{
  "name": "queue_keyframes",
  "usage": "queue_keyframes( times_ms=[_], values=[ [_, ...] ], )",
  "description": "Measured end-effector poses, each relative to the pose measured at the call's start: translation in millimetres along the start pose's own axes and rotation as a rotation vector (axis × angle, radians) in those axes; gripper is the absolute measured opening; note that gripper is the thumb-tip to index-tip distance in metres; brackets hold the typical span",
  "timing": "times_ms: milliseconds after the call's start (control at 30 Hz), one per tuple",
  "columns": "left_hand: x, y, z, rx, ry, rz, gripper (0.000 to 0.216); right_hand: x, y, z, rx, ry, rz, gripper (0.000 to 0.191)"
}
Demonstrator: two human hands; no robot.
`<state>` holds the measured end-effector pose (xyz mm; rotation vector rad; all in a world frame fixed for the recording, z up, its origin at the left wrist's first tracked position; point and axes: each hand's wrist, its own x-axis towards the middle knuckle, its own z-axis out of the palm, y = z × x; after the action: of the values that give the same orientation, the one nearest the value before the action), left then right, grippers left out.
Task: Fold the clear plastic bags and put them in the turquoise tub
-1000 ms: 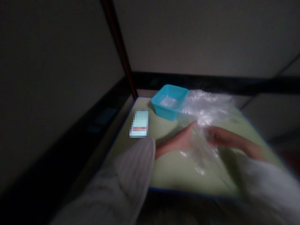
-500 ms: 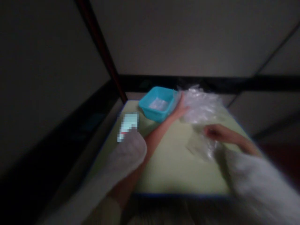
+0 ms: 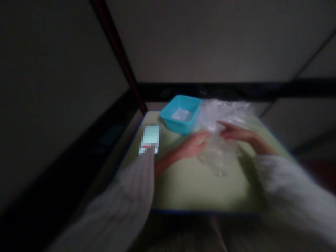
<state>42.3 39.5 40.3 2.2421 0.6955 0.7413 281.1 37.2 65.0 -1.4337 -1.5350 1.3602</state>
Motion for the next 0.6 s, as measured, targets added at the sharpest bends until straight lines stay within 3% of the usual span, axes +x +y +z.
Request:
queue_keyframes(
  times_ms=[133, 233, 433, 500, 600],
  values=[
    [-37, 10, -18, -0.003, 0.061, -0.076, 0.018, 37, 0, -3, 0.060, 0.186, -0.113, 0.085],
    [-59, 9, -29, -0.013, 0.109, -0.163, 0.017, 46, -3, 0, 0.098, 0.264, -0.180, 0.077],
    [-82, -4, -37, -0.129, 0.167, -0.268, 0.017, -1, -15, 22, 0.121, 0.173, -0.213, 0.054],
    [-82, -9, -35, -0.225, 0.208, -0.301, 0.021, -22, -20, 30, 0.126, 0.051, -0.281, 0.054],
    [-79, -13, -33, -0.306, 0.262, -0.346, 0.024, -43, -25, 39, 0.094, 0.029, -0.424, 0.051]
  ],
)
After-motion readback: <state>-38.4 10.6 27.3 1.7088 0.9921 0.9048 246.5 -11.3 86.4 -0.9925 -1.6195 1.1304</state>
